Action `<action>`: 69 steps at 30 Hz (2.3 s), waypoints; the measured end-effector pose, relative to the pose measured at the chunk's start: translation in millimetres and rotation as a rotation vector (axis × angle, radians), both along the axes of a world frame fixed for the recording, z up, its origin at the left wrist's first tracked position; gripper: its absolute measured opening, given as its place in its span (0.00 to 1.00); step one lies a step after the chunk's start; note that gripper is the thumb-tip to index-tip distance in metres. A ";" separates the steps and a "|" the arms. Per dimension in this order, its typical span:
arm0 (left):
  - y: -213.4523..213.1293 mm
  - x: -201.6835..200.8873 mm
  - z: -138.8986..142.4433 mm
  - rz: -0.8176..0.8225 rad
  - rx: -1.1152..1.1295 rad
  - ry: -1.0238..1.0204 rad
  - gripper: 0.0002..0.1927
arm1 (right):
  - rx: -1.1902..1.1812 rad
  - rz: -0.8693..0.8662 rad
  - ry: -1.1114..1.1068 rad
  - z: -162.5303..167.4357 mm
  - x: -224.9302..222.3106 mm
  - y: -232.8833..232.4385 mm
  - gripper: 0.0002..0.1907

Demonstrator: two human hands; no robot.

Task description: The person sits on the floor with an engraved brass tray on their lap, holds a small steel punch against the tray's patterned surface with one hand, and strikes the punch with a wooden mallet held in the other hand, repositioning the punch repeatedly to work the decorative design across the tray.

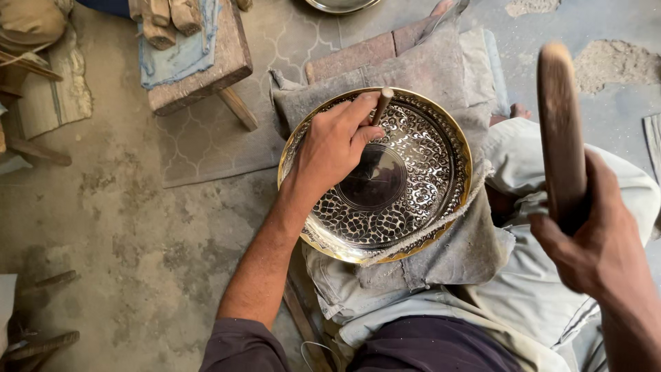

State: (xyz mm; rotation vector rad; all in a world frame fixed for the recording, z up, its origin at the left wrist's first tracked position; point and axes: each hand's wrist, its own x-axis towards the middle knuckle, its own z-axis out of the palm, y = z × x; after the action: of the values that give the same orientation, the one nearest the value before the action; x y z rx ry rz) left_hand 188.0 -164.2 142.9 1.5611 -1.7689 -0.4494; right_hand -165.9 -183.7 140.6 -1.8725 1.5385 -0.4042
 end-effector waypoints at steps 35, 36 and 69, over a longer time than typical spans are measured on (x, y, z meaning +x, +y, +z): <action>-12.0 21.7 -23.7 -0.046 0.004 -0.088 0.22 | -0.594 0.415 0.312 28.5 88.8 -47.7 0.41; -12.8 22.5 -23.9 -0.049 0.000 -0.093 0.22 | -0.578 0.418 0.302 26.5 87.8 -48.2 0.41; -19.2 10.0 -7.1 -0.148 0.109 -0.215 0.20 | -0.436 0.293 0.459 7.6 70.2 -14.1 0.38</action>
State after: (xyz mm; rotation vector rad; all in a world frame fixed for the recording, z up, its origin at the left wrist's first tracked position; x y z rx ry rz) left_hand 198.0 -183.3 135.8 1.6098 -2.0650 -0.4705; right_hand -95.7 -197.8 148.2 -2.6343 1.5022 -0.1887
